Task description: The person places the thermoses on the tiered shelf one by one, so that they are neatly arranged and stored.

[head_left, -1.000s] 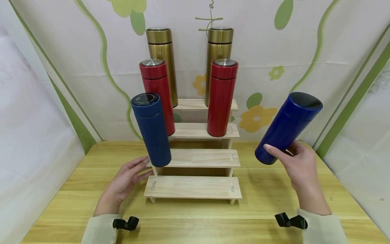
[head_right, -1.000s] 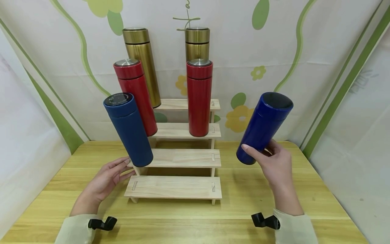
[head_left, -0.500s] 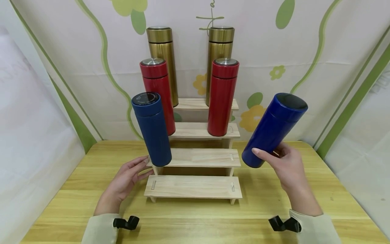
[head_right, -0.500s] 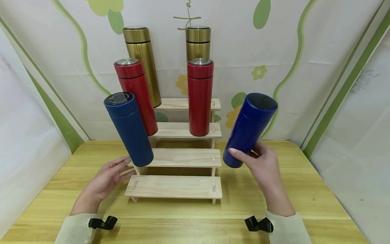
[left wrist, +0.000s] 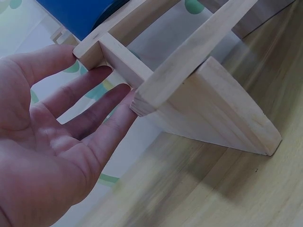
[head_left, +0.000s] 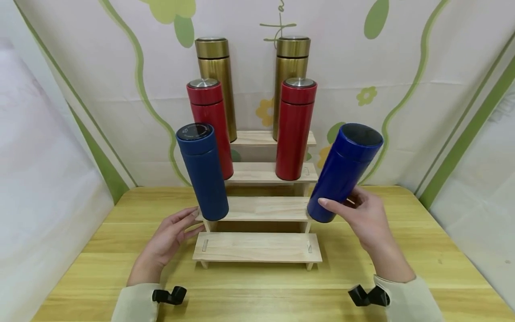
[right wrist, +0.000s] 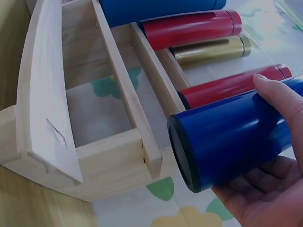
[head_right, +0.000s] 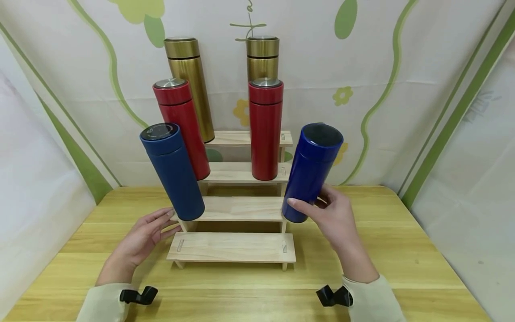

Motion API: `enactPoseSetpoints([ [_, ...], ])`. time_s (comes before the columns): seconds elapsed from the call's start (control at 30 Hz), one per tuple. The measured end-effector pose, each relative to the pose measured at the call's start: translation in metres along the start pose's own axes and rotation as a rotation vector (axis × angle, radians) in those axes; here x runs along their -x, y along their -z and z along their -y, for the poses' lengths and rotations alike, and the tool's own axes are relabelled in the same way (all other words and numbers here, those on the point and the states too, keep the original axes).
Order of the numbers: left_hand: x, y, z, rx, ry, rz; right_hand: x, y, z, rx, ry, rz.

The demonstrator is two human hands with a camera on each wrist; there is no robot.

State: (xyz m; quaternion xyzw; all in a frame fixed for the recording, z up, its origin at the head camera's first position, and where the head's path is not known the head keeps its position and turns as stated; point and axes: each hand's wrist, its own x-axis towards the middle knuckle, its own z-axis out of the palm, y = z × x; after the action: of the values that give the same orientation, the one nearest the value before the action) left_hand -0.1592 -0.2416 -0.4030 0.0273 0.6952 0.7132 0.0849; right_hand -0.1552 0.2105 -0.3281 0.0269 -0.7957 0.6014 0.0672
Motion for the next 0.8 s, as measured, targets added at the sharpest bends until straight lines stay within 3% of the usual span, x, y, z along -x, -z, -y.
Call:
enactPoseSetpoints([
  [0.2, 0.001, 0.001, 0.000, 0.009, -0.017, 0.015, -0.004, -0.008, 0.005, 0.003, -0.016, 0.031],
  [0.8, 0.000, 0.000, 0.000, 0.023, -0.006, 0.001, -0.015, -0.044, 0.014, -0.083, 0.044, 0.099],
])
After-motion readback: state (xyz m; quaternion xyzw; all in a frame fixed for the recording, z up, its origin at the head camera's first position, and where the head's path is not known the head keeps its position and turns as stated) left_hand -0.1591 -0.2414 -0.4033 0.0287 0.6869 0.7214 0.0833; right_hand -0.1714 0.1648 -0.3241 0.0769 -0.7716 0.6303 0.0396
